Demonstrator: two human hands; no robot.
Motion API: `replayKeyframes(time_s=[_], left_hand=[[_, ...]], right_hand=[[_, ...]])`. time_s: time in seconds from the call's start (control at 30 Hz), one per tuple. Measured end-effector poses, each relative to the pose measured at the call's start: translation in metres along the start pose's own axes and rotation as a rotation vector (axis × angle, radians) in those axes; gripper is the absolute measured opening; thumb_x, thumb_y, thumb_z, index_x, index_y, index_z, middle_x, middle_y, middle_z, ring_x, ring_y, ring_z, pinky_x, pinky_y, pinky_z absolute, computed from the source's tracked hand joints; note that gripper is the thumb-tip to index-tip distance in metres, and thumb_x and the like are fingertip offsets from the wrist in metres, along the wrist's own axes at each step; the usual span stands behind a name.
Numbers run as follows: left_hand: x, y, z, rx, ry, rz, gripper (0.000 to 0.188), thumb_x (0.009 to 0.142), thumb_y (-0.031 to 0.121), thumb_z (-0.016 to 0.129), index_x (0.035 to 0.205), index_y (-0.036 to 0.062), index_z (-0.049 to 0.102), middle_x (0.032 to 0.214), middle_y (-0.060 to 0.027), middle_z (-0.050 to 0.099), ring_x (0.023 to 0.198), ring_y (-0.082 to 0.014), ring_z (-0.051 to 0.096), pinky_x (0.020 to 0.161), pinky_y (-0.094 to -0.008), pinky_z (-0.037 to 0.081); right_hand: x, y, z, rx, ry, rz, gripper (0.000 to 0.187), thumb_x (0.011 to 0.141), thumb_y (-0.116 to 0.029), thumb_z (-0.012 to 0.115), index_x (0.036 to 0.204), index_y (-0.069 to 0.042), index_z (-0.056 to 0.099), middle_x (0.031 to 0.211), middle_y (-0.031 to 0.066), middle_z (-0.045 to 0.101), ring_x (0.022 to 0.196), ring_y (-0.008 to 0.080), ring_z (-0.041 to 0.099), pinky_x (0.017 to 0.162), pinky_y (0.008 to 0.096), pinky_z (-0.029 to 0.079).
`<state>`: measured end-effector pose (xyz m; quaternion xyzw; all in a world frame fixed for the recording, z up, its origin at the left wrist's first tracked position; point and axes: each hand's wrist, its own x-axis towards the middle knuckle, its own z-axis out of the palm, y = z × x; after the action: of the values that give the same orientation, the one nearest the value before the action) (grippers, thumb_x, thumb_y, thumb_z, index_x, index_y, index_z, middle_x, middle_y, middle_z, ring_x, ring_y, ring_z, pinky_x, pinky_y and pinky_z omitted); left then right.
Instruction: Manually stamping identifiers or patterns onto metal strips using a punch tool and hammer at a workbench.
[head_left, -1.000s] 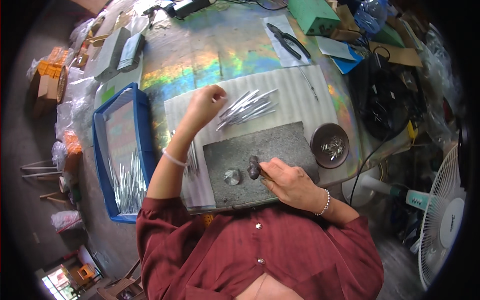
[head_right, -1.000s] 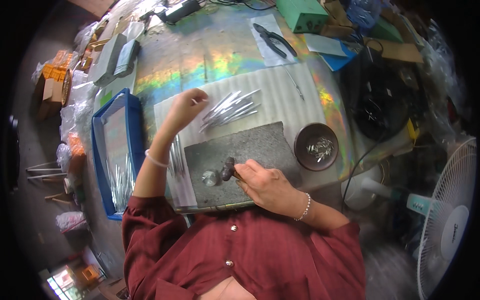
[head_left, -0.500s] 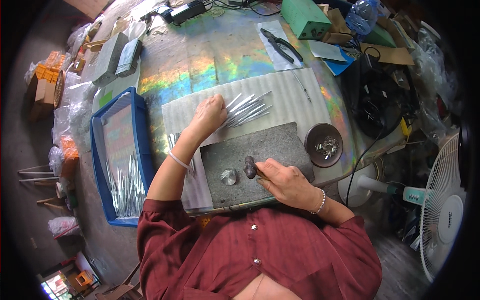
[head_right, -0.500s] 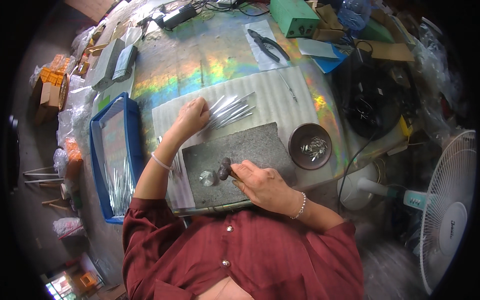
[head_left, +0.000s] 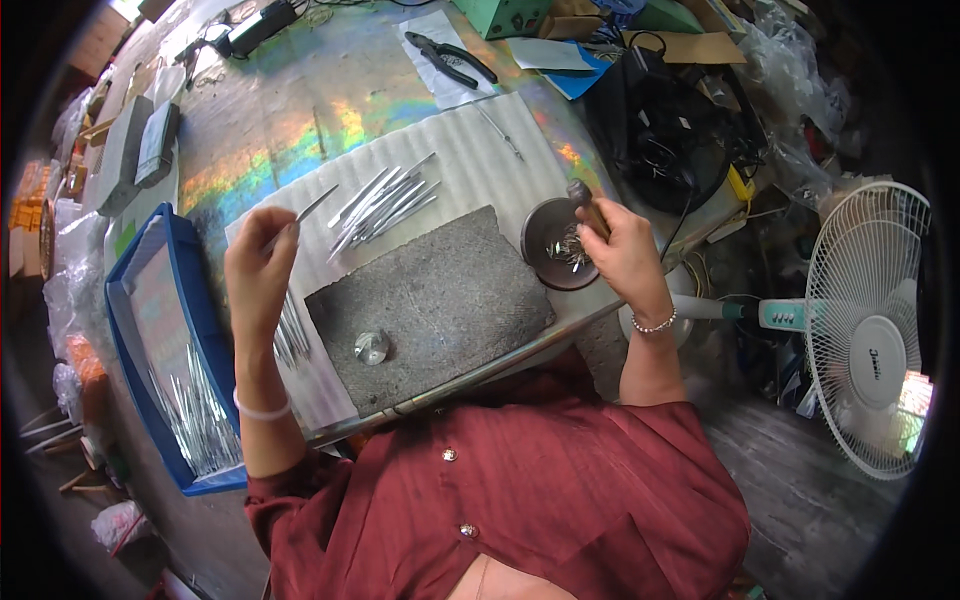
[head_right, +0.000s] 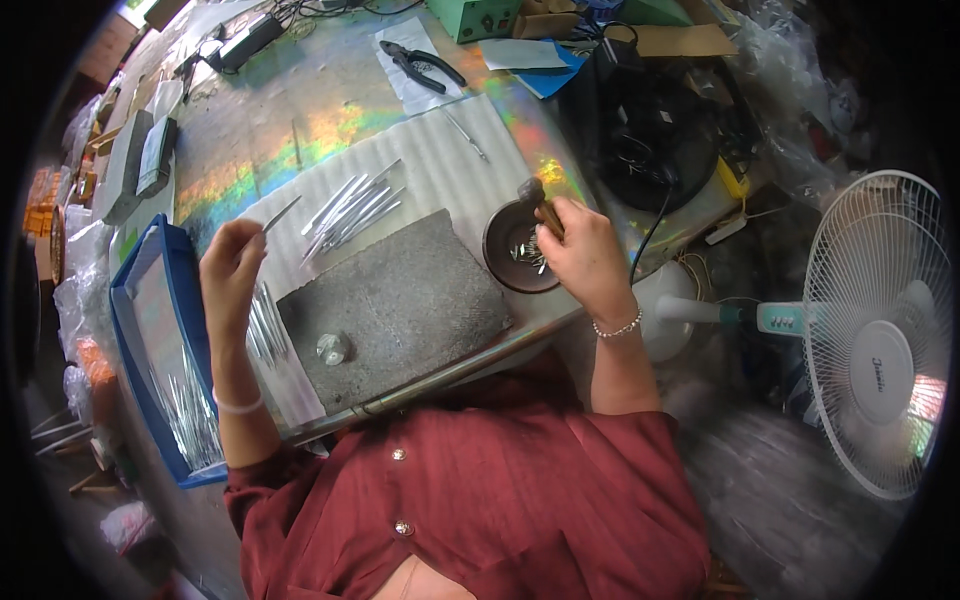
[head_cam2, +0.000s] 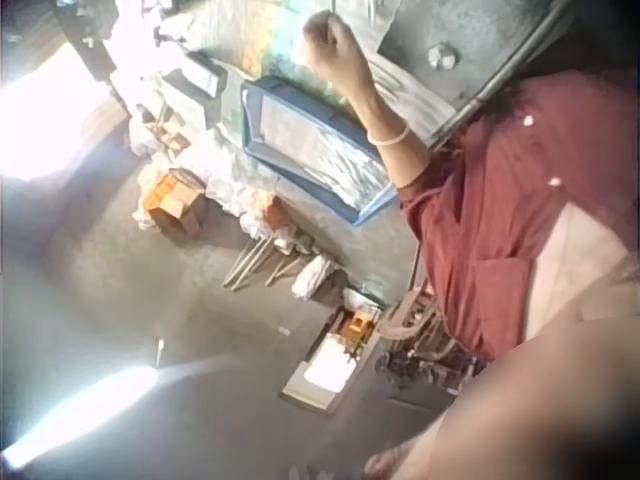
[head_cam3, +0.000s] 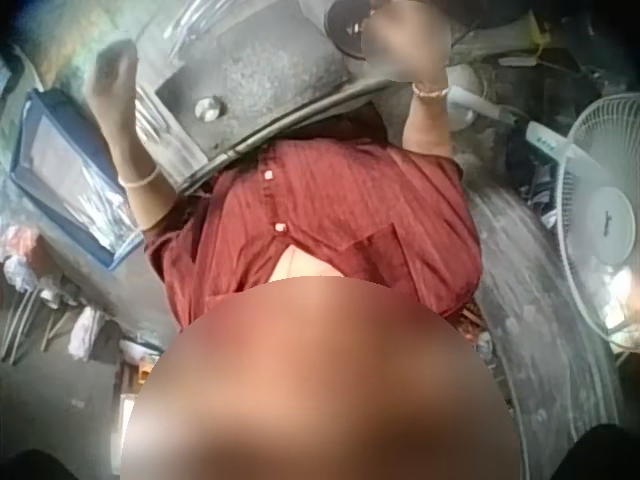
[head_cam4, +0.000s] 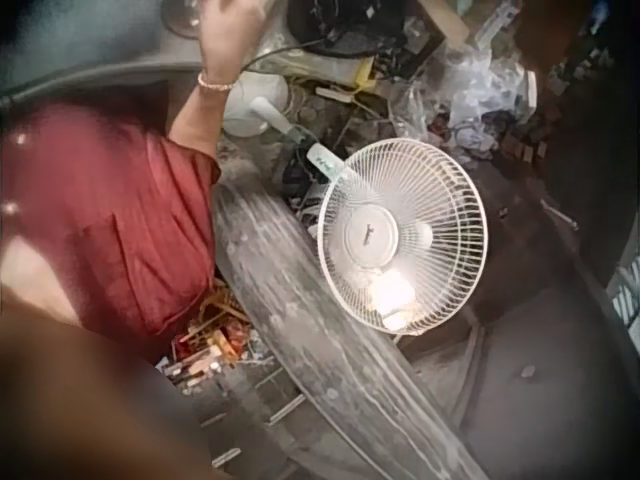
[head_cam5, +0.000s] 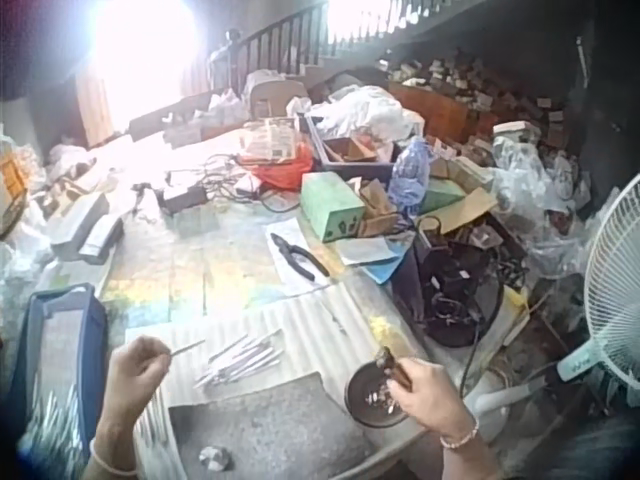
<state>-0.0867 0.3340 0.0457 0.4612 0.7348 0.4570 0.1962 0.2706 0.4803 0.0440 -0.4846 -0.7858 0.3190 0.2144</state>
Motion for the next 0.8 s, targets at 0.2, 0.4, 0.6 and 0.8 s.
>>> replayKeyframes(time_s=[0.2, 0.4, 0.6, 0.8], left_hand=[[-0.067, 0.051, -0.024, -0.160, 0.066, -0.130, 0.010, 0.084, -0.002, 0.064, 0.091, -0.0005, 0.058, 0.083, 0.0018, 0.055, 0.075, -0.0044, 0.051, 0.066, -0.0167, 0.041], [-0.116, 0.054, -0.032, -0.192, -0.008, -0.241, 0.015, 0.081, -0.008, 0.065, 0.093, -0.0012, 0.059, 0.085, 0.0005, 0.054, 0.077, -0.0048, 0.051, 0.067, -0.0164, 0.039], [-0.135, 0.062, -0.040, -0.040, -0.058, -0.193, 0.016, 0.073, -0.011, 0.067, 0.084, -0.0010, 0.060, 0.078, -0.0052, 0.055, 0.072, -0.0124, 0.051, 0.066, -0.0219, 0.040], [-0.132, 0.070, -0.028, 0.084, -0.179, -0.076, 0.014, 0.073, -0.008, 0.067, 0.083, -0.0002, 0.061, 0.074, -0.0084, 0.054, 0.066, -0.0182, 0.057, 0.060, -0.0271, 0.044]], right_hand=[[0.000, 0.012, 0.025, -0.240, -0.128, 0.025, 0.023, 0.077, -0.015, 0.064, 0.083, 0.006, 0.056, 0.084, 0.0238, 0.060, 0.084, 0.0416, 0.058, 0.073, 0.0469, 0.047], [0.000, 0.014, 0.038, -0.333, -0.100, 0.002, 0.021, 0.076, -0.014, 0.063, 0.077, 0.005, 0.053, 0.080, 0.0230, 0.059, 0.077, 0.0418, 0.057, 0.069, 0.0463, 0.045], [0.005, 0.015, 0.044, -0.380, -0.102, -0.017, 0.020, 0.077, -0.014, 0.062, 0.077, 0.004, 0.052, 0.076, 0.0245, 0.057, 0.076, 0.0433, 0.057, 0.066, 0.0460, 0.045], [0.004, 0.008, 0.028, -0.109, -0.040, 0.087, 0.017, 0.077, -0.011, 0.061, 0.077, 0.004, 0.052, 0.069, 0.0236, 0.056, 0.065, 0.0378, 0.058, 0.058, 0.0411, 0.044]])
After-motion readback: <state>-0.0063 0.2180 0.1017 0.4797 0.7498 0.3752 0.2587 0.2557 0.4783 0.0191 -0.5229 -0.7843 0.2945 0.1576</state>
